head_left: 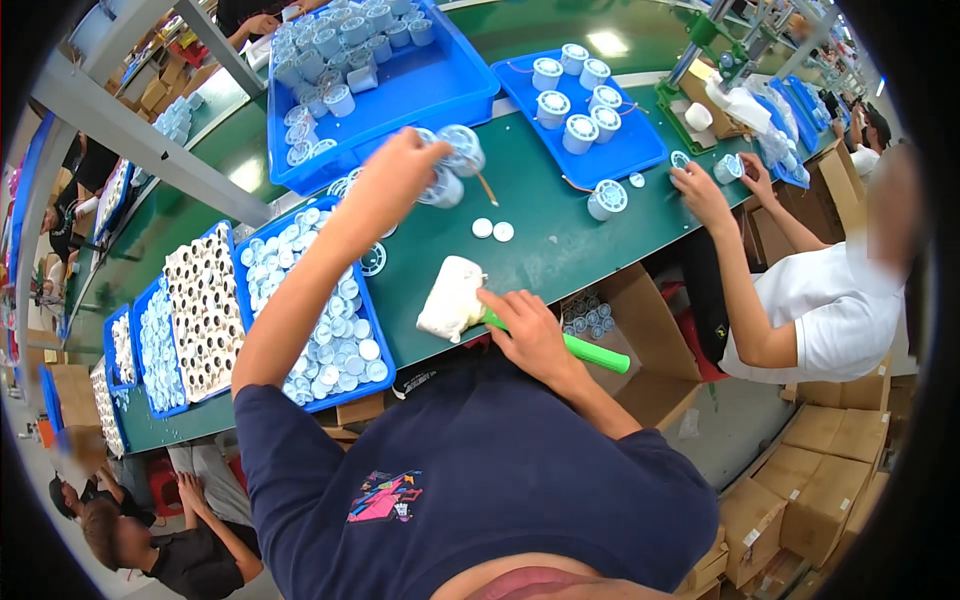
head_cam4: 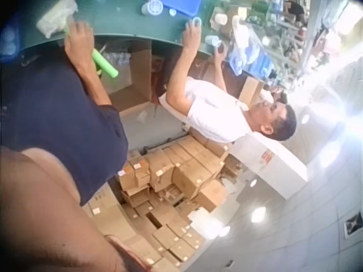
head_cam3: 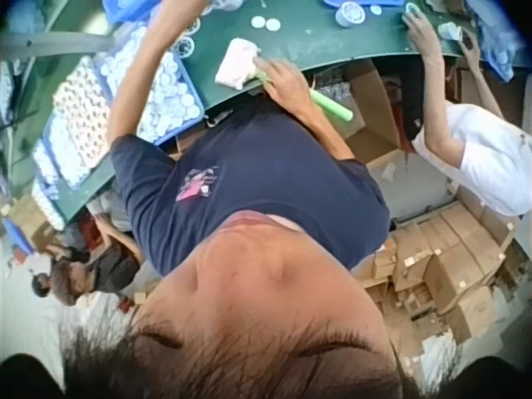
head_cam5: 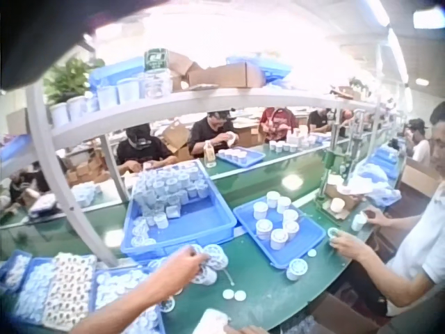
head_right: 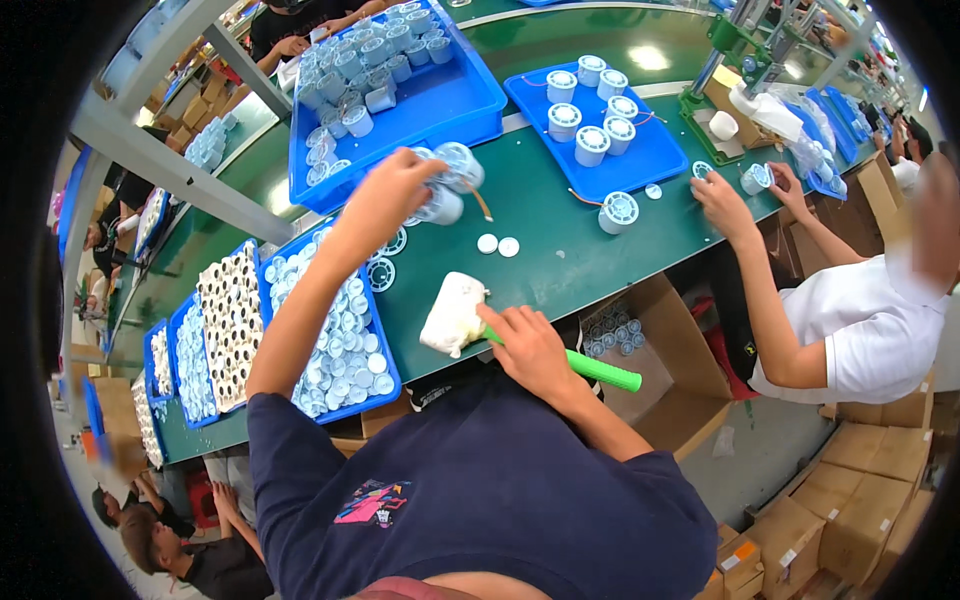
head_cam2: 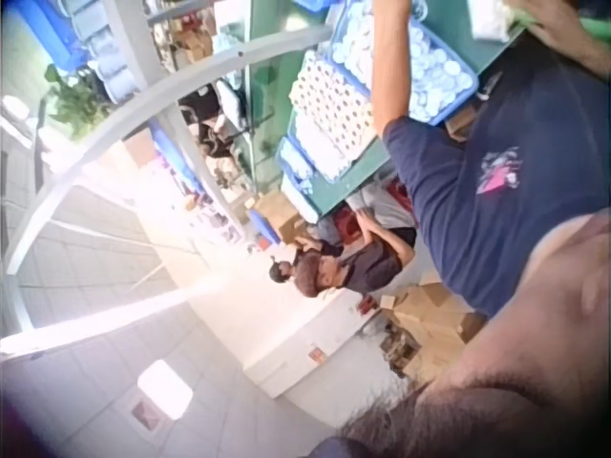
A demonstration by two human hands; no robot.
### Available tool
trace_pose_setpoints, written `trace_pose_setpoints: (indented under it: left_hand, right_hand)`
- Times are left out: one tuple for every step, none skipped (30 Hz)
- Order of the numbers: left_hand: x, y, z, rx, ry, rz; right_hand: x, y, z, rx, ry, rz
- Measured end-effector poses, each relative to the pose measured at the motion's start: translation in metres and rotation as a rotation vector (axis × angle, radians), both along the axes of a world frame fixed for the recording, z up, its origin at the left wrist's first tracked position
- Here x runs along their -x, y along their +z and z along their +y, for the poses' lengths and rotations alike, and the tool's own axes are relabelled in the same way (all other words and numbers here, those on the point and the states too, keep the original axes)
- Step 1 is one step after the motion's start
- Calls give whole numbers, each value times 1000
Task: Assemble circular electronic components by fitting parts together and tapping them with a mallet on an assembly line.
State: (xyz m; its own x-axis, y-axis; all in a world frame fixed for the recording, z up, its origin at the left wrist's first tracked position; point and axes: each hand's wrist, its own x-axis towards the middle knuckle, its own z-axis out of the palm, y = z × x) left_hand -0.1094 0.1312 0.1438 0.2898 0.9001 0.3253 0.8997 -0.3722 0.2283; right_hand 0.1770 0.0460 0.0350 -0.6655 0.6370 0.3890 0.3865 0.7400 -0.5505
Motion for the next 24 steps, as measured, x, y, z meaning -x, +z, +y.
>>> trace_pose_setpoints:
  left_hand:
    - [-15,-9,9,3,-30,2]
    - [-31,-14,18,63,-23,8]
    - [-45,-17,27,121,-17,10]
    - [-57,-24,37,104,-34,14]
    - [-69,-30,46,89,-26,2]
    - [-80,-35,56,88,-30,22]
    - [-86,-41,67,103,-4,59]
    - [-91,-49,76,117,16,71]
    - [-97,-57,84,132,35,84]
    - [-103,-65,88,110,43,94]
    - [-108,-71,95,81,51,98]
    - [-112,-73,98,58,57,102]
    - [-113,-75,100,77,72,114]
    - [-109,-77,99,96,67,58]
    - [-106,-79,96,116,61,6]
    - [-103,-74,92,124,55,-1]
    - [-98,-70,88,64,37,-20]
    - [-92,-61,83,5,20,-37]
    - [-80,-54,80,-1,10,-109]
    - [-67,-47,79,4,12,-168]
    - [-49,-37,78,6,17,-224]
    - [-31,-20,82,79,93,-232]
    - [-4,-14,90,42,157,-210]
    - [25,-10,101,7,212,-191]
  right_hand:
    - [0,-1,1,6,19,-23]
    - [0,-3,3,12,39,-44]
    - [0,-3,5,3,39,-46]
    - [0,-3,8,-14,31,-55]
    - [1,-4,11,-30,26,-65]
    - [2,-5,17,-59,23,-57]
    - [4,-2,22,-77,33,-62]
    - [7,3,28,-80,32,-51]
    - [9,6,35,-82,30,-41]
    - [10,5,39,-100,24,-56]
    - [11,7,45,-107,23,-55]
    - [11,6,50,-108,21,-54]
    - [12,5,55,-67,25,-69]
    - [12,4,57,-57,22,-77]
    - [12,0,59,-43,18,-81]
    - [11,-2,60,-26,18,-99]
    - [10,-3,59,-6,14,-93]
    - [9,-3,57,14,11,-85]
    - [9,-3,56,8,8,-86]
    - [7,-5,56,19,3,-93]
    - [8,-5,56,29,3,-98]
    - [7,-3,56,42,1,-91]
    - [9,-1,55,51,7,-89]
    - [9,2,56,60,5,-92]
